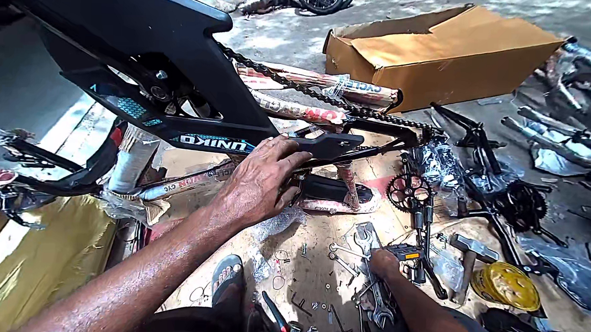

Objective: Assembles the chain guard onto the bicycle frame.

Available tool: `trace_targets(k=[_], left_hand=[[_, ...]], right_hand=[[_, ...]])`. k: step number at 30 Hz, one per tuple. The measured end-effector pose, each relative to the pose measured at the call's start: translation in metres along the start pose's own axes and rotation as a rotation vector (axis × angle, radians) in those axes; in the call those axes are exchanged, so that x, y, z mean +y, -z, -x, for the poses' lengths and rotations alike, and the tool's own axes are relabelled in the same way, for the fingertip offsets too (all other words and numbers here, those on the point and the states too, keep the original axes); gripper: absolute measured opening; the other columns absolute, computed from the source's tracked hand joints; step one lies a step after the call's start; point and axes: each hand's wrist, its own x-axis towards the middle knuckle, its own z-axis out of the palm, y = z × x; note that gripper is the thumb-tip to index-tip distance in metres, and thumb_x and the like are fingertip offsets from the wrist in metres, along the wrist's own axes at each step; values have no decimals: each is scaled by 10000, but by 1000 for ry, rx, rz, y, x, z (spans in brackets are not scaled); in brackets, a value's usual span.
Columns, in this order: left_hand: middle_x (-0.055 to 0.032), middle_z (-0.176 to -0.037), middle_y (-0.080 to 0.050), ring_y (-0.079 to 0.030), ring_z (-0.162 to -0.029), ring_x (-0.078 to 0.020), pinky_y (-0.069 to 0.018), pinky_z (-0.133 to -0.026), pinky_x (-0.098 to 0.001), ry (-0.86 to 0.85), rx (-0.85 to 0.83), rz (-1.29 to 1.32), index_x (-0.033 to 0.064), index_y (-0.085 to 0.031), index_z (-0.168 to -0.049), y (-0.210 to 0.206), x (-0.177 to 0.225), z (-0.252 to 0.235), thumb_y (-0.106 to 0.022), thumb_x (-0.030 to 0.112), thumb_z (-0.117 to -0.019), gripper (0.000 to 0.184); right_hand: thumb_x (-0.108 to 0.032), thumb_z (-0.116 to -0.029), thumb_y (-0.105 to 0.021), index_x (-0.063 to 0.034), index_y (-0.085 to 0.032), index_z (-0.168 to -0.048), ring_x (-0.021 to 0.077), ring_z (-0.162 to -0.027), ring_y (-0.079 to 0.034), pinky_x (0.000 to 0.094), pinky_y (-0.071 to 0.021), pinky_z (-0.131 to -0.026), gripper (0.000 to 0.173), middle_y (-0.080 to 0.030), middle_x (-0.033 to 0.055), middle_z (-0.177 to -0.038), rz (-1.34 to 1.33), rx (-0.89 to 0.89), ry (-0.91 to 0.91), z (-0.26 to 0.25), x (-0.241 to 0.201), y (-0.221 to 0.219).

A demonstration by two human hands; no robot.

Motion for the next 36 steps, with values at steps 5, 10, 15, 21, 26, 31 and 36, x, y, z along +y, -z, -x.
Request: trace_targets(k=[5,10,15,21,26,31,36], left_hand=[[-106,-1371,-625,-455,-1431,-317,-334,-1215,-467,-14,-46,9,186,-671,-1327,1,3,6,-668,365,-911,453],[-71,-1306,-660,-529,-1355,-269,-416,-1148,-448,-42,-185,48,192,-683,-1294,3,12,16,-691,395,-909,435],[-5,-1242,-678,-638,-1162,-181,-519,-1004,-420,-13,-553,80,278,-642,-1354,6,22,15,-736,459,-923,477],[-26,-1265,-679,-645,-1166,-206,-518,-1011,-457,28,-698,100,285,-608,-1400,4,34,12,-727,487,-923,532],[-74,-1261,-685,-644,-1173,-265,-501,-1023,-528,73,-759,162,250,-583,-1442,-6,59,9,-725,508,-922,598],[-196,-1447,-570,-556,-1330,-365,-402,-1127,-616,188,-718,649,127,-354,-1600,-47,116,-18,-633,482,-997,753],[-121,-956,-694,-714,-745,-197,-621,-726,-396,503,-425,1361,27,-503,-1368,-58,182,-48,-459,124,-1056,329]], right_hand=[[-268,-985,-572,16,-655,-1243,359,-1261,-611,546,-513,-993,392,-633,214,-1339,30,-43,-37,5,2,-4],[-225,-947,-603,3,-615,-1294,355,-1247,-620,540,-527,-974,415,-641,207,-1321,-21,9,-48,9,6,-4],[-308,-1030,-502,-37,-571,-1378,351,-1216,-642,534,-521,-981,447,-663,202,-1288,-126,201,-45,22,6,16],[-193,-1020,-526,-29,-533,-1359,405,-1102,-678,565,-535,-916,376,-694,235,-1139,-376,533,-32,49,10,51],[-246,-1096,-457,-58,-617,-1243,420,-891,-703,637,-540,-805,287,-707,213,-945,-734,845,217,101,28,91],[-272,-1095,-463,-133,-692,-1210,186,-681,-733,440,-634,-660,292,-752,14,-801,-1138,724,633,196,23,135],[-453,-1035,-535,-219,-713,-1294,274,-1064,-679,599,-527,-909,392,-705,90,-1179,-921,919,613,235,15,167]])
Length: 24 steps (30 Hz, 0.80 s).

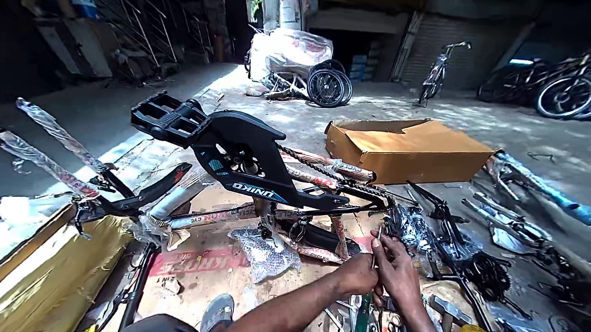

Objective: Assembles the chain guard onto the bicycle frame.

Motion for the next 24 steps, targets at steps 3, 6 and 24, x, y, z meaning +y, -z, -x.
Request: trace_targets(k=[3,6,24], left_hand=[[-109,-959,-656,-616,-719,-174,-517,-640,-352,-10,234,271,60,-552,-1308,1,5,-12,-500,150,-1056,273],[-113,-857,-664,-693,-692,-199,-600,-652,-343,-60,274,554,24,-469,-1353,24,6,-12,-435,176,-1111,288],[-168,-858,-707,-705,-670,-228,-604,-639,-335,-141,373,1029,-50,-584,-1259,103,13,-29,-561,87,-1048,252]], right_hand=[[-507,-1055,-387,-174,-394,-1592,224,-1280,-600,494,-518,-1034,633,-548,98,-1495,-164,-212,-107,28,1,2],[-216,-1080,-483,-104,-248,-1578,180,-597,-643,348,-568,-487,563,-669,96,-929,-506,-299,-279,78,-12,-5],[-372,-1001,-602,-102,-574,-1416,196,-569,-589,447,-516,-573,496,-658,69,-751,-27,-100,-154,69,-88,-19]])
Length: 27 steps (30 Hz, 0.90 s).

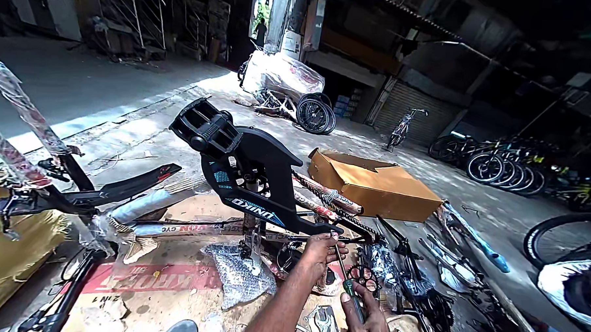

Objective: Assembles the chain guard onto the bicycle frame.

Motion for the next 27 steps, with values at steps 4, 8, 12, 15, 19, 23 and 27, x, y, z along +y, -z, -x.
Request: trace_targets(k=[4,8,12,15,19,23,27], left_hand=[[-166,-843,-699,-700,-659,-226,-605,-627,-330,17,-17,35,-47,-598,-1243,3,0,-2,-565,93,-1046,243],[-163,-901,-692,-709,-728,-248,-617,-692,-373,65,-91,36,-21,-577,-1296,9,3,-2,-557,46,-1034,271],[-145,-843,-665,-674,-648,-221,-603,-622,-349,66,-17,7,-31,-586,-1276,3,5,-3,-585,-17,-996,280],[-141,-814,-662,-642,-591,-196,-577,-558,-320,49,92,-21,-46,-614,-1204,-6,8,0,-674,13,-957,261],[-127,-868,-672,-667,-665,-195,-598,-631,-327,69,8,-43,-21,-618,-1198,1,7,-4,-679,63,-970,251],[-121,-860,-668,-682,-684,-210,-609,-668,-347,97,-71,-9,-11,-612,-1254,1,6,-3,-578,28,-1015,244],[-121,-839,-659,-653,-628,-197,-593,-606,-336,80,39,-36,-29,-623,-1233,-6,6,-8,-639,22,-981,258]], right_hand=[[-344,-1002,-609,-100,-593,-1394,182,-533,-578,415,-509,-530,461,-651,57,-718,-74,-20,-50,0,-10,-1],[-455,-1110,-191,-33,-535,-1377,23,-344,-383,185,-363,-340,606,-409,-79,-508,-1559,-385,-449,-8,-8,2],[-496,-1105,-223,-51,-536,-1376,49,-381,-417,188,-373,-346,608,-561,19,-693,-1461,-356,-481,-7,0,4],[-252,-1053,-541,-69,-425,-1528,106,-513,-451,276,-410,-445,522,-617,73,-925,-529,-127,-195,-3,-5,2],[-358,-1136,-224,-19,-570,-1232,14,-352,-378,147,-354,-326,493,-521,-16,-643,-1339,-174,-471,-13,-18,-3],[-575,-1088,-180,-41,-563,-1327,52,-361,-412,189,-367,-328,699,-551,31,-663,-1461,-265,-490,-12,-14,0],[-412,-945,-688,-104,-447,-1545,144,-721,-623,373,-542,-638,716,-692,57,-1051,-80,-38,-18,-8,-4,2]])
